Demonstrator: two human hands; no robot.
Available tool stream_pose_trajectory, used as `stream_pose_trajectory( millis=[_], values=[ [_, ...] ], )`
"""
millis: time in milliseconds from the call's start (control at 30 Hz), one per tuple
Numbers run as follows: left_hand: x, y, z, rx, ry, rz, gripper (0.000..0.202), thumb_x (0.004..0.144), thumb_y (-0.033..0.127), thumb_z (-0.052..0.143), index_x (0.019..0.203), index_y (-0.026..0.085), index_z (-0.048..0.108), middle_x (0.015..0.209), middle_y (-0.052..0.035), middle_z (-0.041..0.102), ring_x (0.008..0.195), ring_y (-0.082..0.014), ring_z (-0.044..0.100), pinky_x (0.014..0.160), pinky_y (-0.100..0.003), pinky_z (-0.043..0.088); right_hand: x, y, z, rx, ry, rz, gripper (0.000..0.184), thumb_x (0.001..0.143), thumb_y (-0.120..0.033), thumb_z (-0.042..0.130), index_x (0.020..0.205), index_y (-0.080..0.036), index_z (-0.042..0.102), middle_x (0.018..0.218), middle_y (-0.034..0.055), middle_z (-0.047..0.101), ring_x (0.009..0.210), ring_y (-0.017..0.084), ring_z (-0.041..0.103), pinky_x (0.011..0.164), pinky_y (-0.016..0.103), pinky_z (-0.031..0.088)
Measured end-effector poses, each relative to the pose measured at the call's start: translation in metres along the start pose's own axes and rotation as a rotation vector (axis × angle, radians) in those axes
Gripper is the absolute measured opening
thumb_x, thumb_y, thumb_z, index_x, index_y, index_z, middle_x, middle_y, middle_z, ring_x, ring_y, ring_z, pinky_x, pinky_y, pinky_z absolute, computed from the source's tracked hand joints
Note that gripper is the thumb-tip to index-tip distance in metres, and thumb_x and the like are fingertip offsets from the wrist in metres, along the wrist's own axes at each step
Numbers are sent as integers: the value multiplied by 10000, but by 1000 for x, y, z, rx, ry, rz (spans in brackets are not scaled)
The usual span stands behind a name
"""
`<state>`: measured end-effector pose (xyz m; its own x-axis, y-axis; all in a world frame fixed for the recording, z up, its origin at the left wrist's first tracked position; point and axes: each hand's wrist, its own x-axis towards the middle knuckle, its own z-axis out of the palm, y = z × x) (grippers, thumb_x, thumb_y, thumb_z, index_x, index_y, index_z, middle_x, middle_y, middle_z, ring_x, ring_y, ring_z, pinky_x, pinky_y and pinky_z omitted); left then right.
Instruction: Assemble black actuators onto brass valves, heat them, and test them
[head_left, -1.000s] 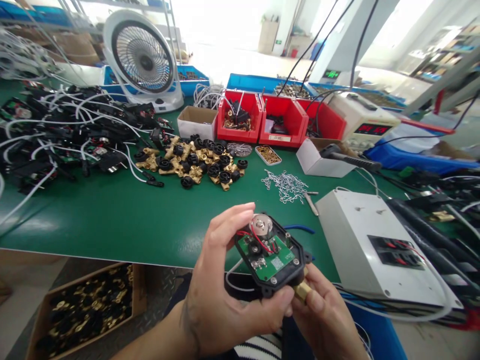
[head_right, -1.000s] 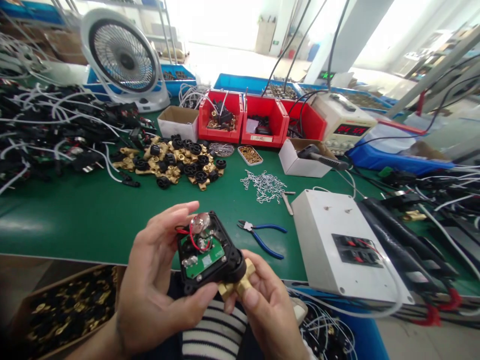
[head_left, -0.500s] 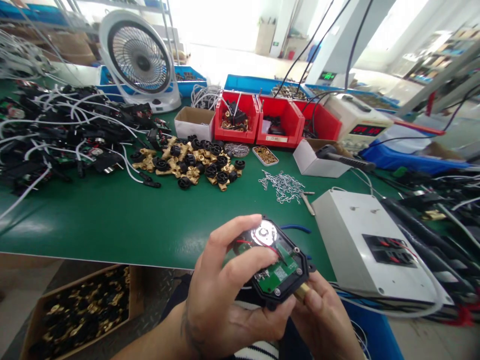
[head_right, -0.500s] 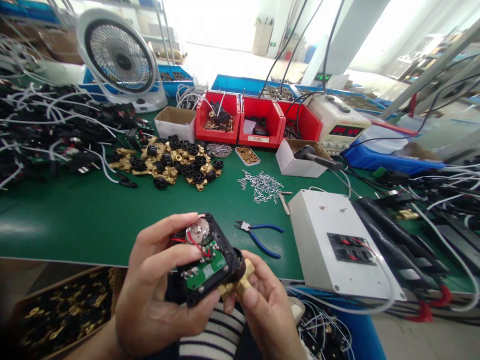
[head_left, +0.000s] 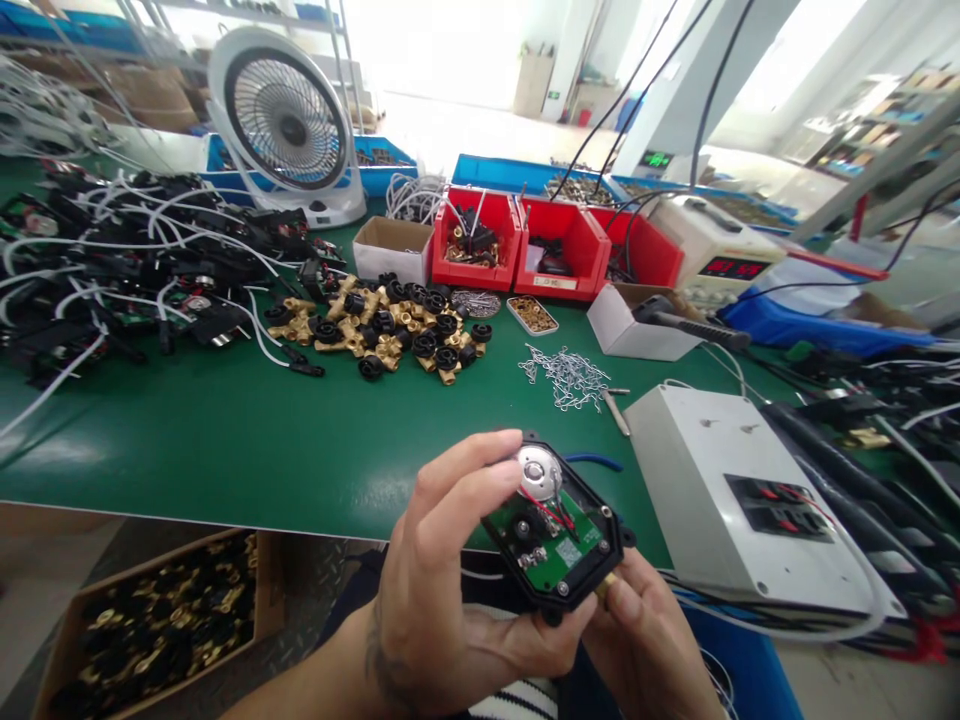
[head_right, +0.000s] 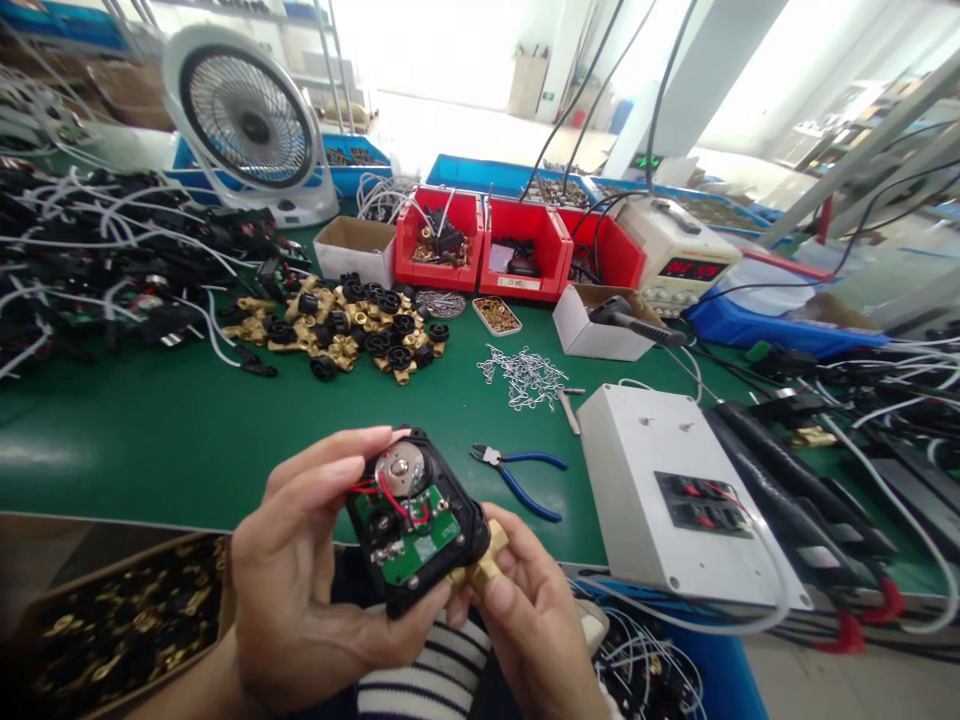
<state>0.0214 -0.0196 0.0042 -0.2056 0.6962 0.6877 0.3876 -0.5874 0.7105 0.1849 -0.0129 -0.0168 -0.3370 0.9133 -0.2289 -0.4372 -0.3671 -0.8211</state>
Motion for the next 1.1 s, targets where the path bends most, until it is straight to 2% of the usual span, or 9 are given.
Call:
stream_pose_trajectory(
  millis=[67, 200, 333, 500, 600, 667, 800, 967, 1100],
  values=[
    [1, 0, -1, 23, 0, 19, 882, 637, 172, 827, 1398, 278, 395, 1329, -77, 523, 1210, -268, 556, 1042, -393, 493, -1, -1, 1, 15, -5, 8, 326, 748, -403, 794, 1028, -256, 716, 840, 43, 680, 616, 124, 585, 611, 231, 515],
    [3, 1, -2, 97, -16, 17, 813, 665, 204, 810, 1386, 210, 435, 1290, -107, 550, 1202, -280, 567, 1029, -391, 516, -2, -2, 0, 0, 1, 41, 349, 752, -410, 795, 1059, -266, 712, 863, 34, 678, 651, 117, 599, 641, 218, 517],
    [7, 1, -5, 139, -32, 151, 765, 677, 190, 783, 1350, 137, 422, 1291, -132, 527, 1203, -243, 557, 1025, -363, 523, -2, -3, -1, -4, -26, 42, 379, 763, -410, 787, 1108, -275, 710, 876, 35, 672, 652, 113, 597, 650, 223, 523],
    [12, 4, -8, 276, -100, 216, 448, 744, 193, 728, 1148, 149, 540, 1277, -123, 493, 1206, -193, 532, 1031, -296, 500, -4, -4, 4, -13, 11, 43, 397, 752, -416, 792, 1111, -267, 714, 858, 38, 662, 639, 120, 589, 639, 235, 525],
    [12, 5, -9, 291, -145, 237, 414, 765, 188, 708, 1151, 158, 561, 1299, -126, 480, 1216, -207, 527, 1038, -324, 495, -4, -2, 4, -20, 41, 45, 404, 753, -421, 786, 1118, -264, 713, 828, 38, 646, 640, 128, 580, 642, 242, 527],
    [12, 5, -10, 287, -171, 248, 410, 769, 182, 699, 1158, 164, 571, 1324, -131, 466, 1222, -212, 524, 1045, -337, 488, -3, 1, 1, -19, 4, 32, 393, 768, -418, 769, 1129, -271, 711, 821, 43, 643, 640, 133, 582, 637, 248, 529],
    [11, 3, -9, 281, -174, 239, 482, 756, 186, 711, 1210, 165, 548, 1353, -136, 461, 1260, -212, 499, 1079, -333, 457, 0, 6, -8, -6, -86, -11, 383, 800, -408, 734, 1160, -283, 697, 858, 59, 661, 636, 141, 600, 622, 261, 532],
    [8, 1, -4, 189, -86, 122, 780, 744, 203, 721, 1413, 67, 344, 1360, -173, 511, 1280, -215, 509, 1113, -308, 427, -3, 2, -7, -6, -67, 10, 380, 786, -412, 754, 1134, -269, 696, 871, 63, 676, 633, 141, 617, 638, 269, 534],
    [3, 3, -3, 162, -84, 80, 863, 741, 219, 742, 1468, 118, 290, 1389, -150, 506, 1277, -232, 520, 1110, -337, 436, -2, 3, -6, -8, -67, 13, 376, 782, -403, 765, 1124, -266, 693, 861, 57, 682, 628, 137, 626, 628, 260, 529]
  ],
)
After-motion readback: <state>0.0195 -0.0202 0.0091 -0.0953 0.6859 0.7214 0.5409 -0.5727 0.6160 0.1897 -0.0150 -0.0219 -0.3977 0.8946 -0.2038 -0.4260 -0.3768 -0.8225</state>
